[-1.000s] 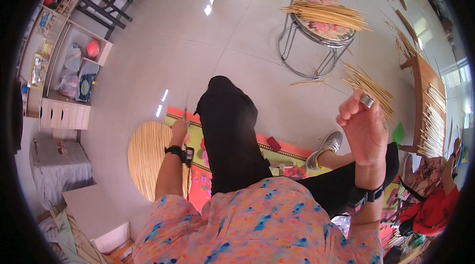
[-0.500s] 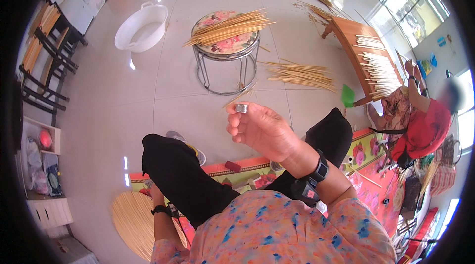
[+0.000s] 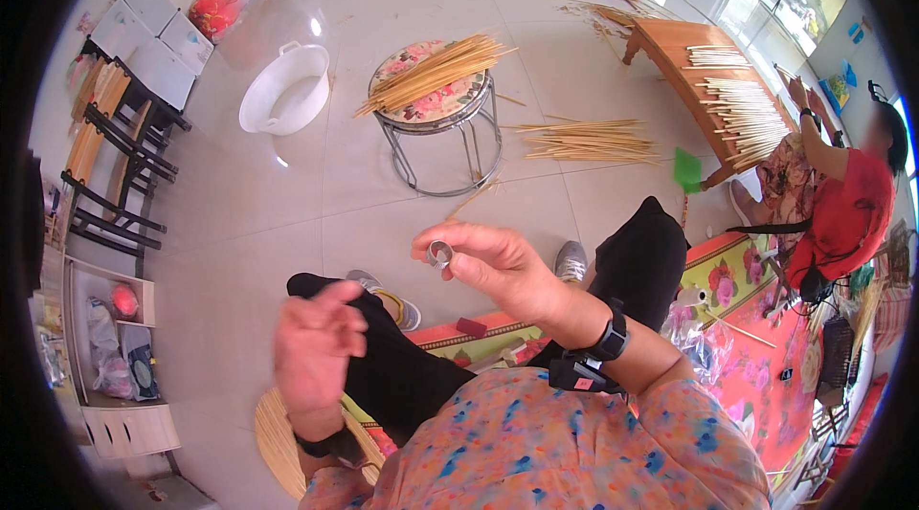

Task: The person weaves a circular bamboo mat by inserting wooden sticks through a pre-strung frame and trimming the ends with scissors.

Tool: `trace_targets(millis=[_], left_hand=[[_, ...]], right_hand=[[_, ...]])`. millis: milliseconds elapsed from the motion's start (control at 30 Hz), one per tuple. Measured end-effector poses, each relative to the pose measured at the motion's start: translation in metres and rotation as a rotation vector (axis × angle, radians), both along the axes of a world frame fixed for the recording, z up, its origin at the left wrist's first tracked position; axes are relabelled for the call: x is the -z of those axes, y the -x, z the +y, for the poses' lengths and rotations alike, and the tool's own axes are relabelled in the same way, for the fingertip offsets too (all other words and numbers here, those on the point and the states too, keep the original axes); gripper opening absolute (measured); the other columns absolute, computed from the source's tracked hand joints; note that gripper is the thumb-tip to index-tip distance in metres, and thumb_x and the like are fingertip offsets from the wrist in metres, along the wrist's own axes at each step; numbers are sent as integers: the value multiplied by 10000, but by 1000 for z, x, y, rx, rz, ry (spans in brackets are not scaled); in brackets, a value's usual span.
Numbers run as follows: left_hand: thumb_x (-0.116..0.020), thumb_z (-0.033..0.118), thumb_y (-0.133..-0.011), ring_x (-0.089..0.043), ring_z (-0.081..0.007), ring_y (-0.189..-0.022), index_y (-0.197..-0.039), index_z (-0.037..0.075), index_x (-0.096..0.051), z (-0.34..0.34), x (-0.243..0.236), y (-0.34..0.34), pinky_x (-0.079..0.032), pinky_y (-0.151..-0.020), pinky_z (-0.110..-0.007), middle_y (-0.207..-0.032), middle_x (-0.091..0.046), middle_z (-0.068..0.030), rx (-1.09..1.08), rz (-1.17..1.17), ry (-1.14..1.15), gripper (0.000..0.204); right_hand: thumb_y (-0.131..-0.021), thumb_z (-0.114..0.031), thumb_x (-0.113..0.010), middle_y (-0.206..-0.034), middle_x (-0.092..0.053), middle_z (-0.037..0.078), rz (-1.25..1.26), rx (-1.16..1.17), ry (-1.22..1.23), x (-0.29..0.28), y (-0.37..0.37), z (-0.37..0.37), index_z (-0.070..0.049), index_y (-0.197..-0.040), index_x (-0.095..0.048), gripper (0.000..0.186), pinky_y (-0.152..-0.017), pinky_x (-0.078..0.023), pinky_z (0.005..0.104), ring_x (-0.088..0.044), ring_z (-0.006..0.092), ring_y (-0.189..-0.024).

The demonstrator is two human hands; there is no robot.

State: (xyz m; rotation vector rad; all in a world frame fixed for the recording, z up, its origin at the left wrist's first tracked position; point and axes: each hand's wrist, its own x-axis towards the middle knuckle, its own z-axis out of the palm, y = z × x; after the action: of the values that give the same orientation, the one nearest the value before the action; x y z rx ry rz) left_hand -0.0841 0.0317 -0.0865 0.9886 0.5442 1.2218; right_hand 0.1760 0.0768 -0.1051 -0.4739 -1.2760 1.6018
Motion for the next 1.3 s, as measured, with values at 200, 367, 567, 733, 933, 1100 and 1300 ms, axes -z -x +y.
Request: trace_targets(millis=[200,367,567,733,933,1100,1300], left_hand=[[-554,405,-928,-585,-276,-970,-1016,95,-473,5,7,-56,-483,-699,-331,-1327,-474,-287,196,-202,66,332],[-543,396,-936,-577,-268,-996,-1015,100,-466,5,10,-75,-488,-710,-337,-1367,-433,-270,227,-270,69,316],[-471,322,-980,-572,-282,-960,-1000,80,-445,6,15,-83,-490,-696,-327,-1368,-417,-296,280,-450,139,244],[-462,264,-991,-611,-365,-991,-1053,55,-444,8,18,-82,-509,-620,-312,-1428,-324,-310,436,-593,137,219],[-486,219,-982,-601,-402,-1062,-1093,25,-444,4,17,-90,-545,-591,-303,-1477,-205,-314,562,-868,136,227],[-491,198,-976,-606,-361,-1054,-1085,32,-437,6,20,-87,-578,-629,-308,-1489,-180,-296,530,-892,232,205],[-506,146,-960,-641,-335,-1016,-1101,12,-462,6,7,-72,-549,-682,-305,-1451,-269,-314,266,-208,-74,200]], right_hand=[[-956,-174,-564,-1209,-549,64,23,17,-86,-4,-7,-2,-49,-1238,-572,308,-951,-402,308,-498,136,-1086],[-928,-366,-593,-1184,-561,92,13,29,-43,-1,-9,-9,-57,-1211,-590,419,-973,-381,349,-492,188,-1128],[-959,-170,-559,-1187,-540,61,47,-23,-95,2,-8,-9,-27,-1221,-572,300,-969,-390,333,-493,155,-1082],[-950,-163,-567,-1162,-562,69,11,6,-177,4,-8,-7,-19,-1196,-582,285,-957,-398,339,-507,171,-1071],[-928,-154,-599,-1096,-625,85,-7,42,-272,0,-9,-8,-33,-1179,-597,278,-960,-398,359,-525,201,-1066],[-893,-236,-652,-997,-653,75,-106,160,-228,-7,-8,-7,-8,-1111,-614,318,-911,-439,356,-550,220,-1031],[-760,-226,-773,-929,-640,76,-553,343,-666,-23,-22,4,-31,-1091,-631,410,-799,-486,375,-597,258,-879]])
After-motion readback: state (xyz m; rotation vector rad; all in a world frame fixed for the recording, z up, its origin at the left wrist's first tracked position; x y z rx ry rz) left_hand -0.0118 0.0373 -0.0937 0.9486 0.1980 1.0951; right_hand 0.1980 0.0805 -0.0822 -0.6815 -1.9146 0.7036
